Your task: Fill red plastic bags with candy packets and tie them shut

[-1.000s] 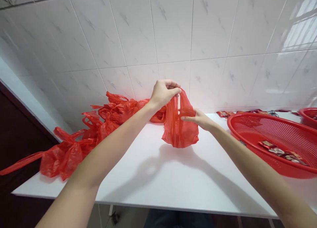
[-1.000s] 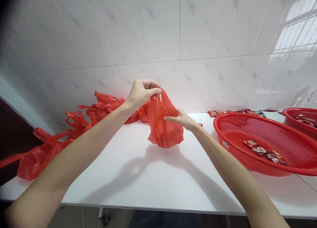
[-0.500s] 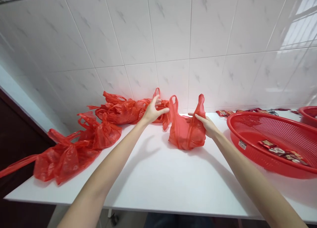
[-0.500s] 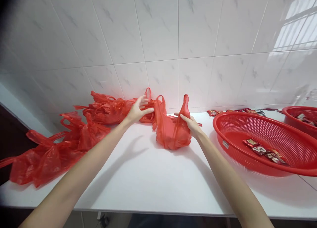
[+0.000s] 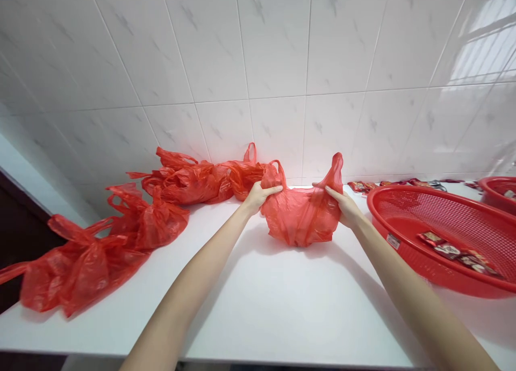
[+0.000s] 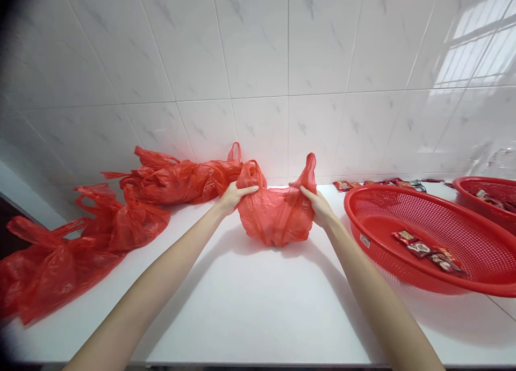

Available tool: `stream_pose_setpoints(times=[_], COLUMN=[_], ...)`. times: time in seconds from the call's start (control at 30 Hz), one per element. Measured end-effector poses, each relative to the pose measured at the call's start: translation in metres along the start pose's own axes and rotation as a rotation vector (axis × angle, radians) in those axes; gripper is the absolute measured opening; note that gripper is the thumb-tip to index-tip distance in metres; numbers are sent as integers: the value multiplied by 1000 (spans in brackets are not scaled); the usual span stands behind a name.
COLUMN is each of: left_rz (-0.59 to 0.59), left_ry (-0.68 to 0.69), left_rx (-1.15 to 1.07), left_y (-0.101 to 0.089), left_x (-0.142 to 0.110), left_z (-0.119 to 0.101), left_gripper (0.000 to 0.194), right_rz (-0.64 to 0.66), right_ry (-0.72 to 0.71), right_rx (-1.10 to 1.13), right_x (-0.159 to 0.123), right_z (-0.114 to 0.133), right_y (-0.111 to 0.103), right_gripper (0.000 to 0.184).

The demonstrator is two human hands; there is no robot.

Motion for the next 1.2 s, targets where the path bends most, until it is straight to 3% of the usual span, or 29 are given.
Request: stream_pose_setpoints(times=[0.13, 0.23, 0.4, 0.6, 0.7, 0.93, 1.2], left_rz=[-99, -118, -94, -269, -295, -253, -236], left_ry=[93, 142, 202, 444, 508, 466, 364], left_rx=[-82, -122, -89, 115, 161, 114, -67], left_y=[-12, -13, -7, -7, -5, -3, -24], left_x=[-2, -7, -14, -15, -16, -19, -27], left_z=[-12, -23, -26, -17, -15, -20, -49], left_gripper=[46, 43, 38, 26, 24, 27, 37], right_rz=[-144, -102, 36, -43, -33, -91, -159], right_ry=[-8, -11, -40, -191, -187, -110, -132], right_rx=[80, 76, -7, -98, -169, -132, 53], right_x=[16, 20, 17, 18, 14, 10, 19], right_z=[-8, -8, -7, -19, -23, -18, 1], right_y=[-9, -3, 16, 13, 14, 32, 13], right_gripper=[28, 32, 57, 56, 55, 43, 42])
Point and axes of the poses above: each hand's wrist, its own x-axis towards the middle knuckle, its own y-axis out of the palm, z = x × y, the point moved 1 cm from there along x, towards the middle knuckle, and after that the axes turned 7 degrees about -x, right-handed, at the moved point
